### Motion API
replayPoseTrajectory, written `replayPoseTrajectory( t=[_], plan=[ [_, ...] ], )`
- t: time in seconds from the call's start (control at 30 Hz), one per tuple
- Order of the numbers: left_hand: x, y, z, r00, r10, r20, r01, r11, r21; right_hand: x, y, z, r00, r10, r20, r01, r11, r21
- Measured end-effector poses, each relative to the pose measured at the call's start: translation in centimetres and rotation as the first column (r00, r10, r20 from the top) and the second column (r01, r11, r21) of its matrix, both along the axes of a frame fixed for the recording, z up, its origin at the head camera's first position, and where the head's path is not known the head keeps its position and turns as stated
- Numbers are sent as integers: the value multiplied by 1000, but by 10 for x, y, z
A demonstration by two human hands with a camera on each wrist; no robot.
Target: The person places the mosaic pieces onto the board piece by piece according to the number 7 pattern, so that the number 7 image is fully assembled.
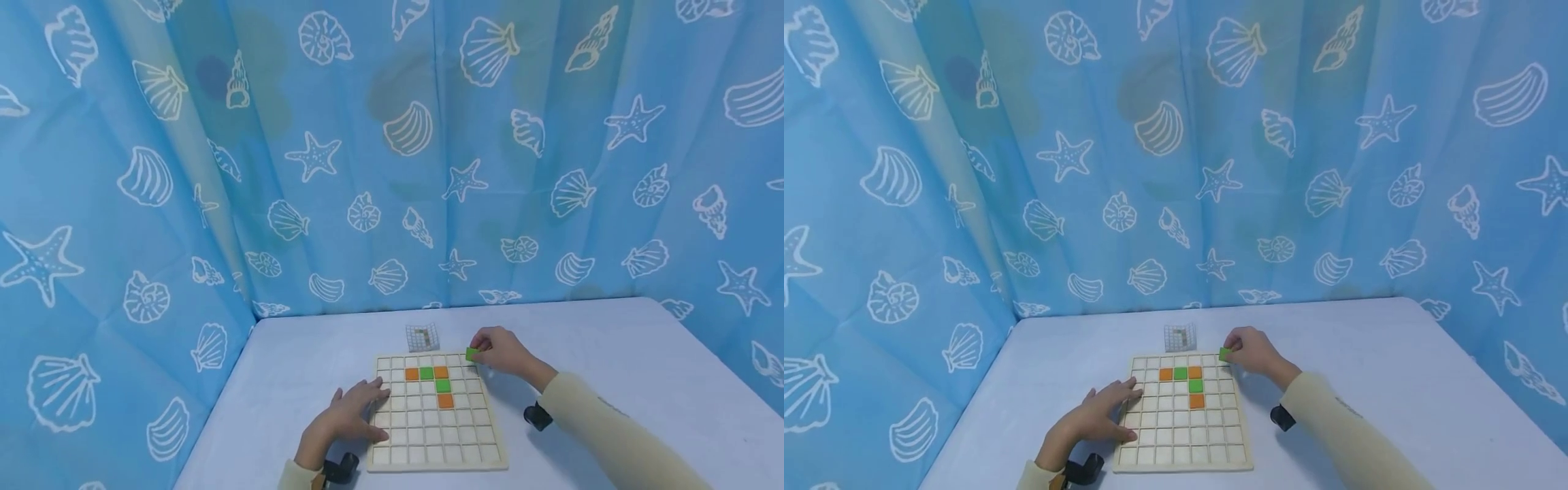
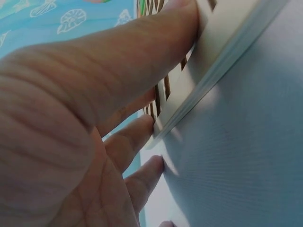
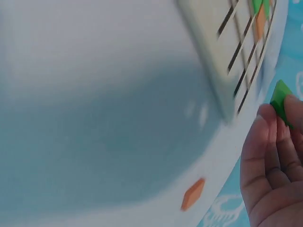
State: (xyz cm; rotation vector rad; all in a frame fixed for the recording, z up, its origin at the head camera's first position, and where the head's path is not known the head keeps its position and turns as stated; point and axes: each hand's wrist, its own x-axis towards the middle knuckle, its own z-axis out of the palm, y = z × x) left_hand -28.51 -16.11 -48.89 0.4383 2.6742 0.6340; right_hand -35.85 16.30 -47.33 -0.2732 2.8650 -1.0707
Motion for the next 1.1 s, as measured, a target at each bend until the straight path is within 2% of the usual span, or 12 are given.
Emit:
replayPoseTrajectory(
  t=[0.13,0.37,0.53,0.67,0.8,1.1],
  plan=[
    [-2,1,0,1000,-9,-8,9,1000,-17,10,-8,0,999,33,5,-33,999,-36],
    [1,-4,-2,999,-41,-18,41,999,8,32,-26,-13,990,137,32,-134,988,-76],
    [3,-5,-1,998,-43,-40,43,999,8,47,-38,-17,965,259,31,-255,963,-84],
    [1,-3,2,998,-34,-50,34,999,-9,55,-42,-18,944,326,47,-322,944,-70],
    [-1,-2,3,999,-32,-40,31,999,-15,58,-42,-18,933,354,62,-352,935,-44],
    [0,-2,2,999,-21,-35,21,1000,-7,58,-45,-20,933,354,67,-356,935,9]
  ],
)
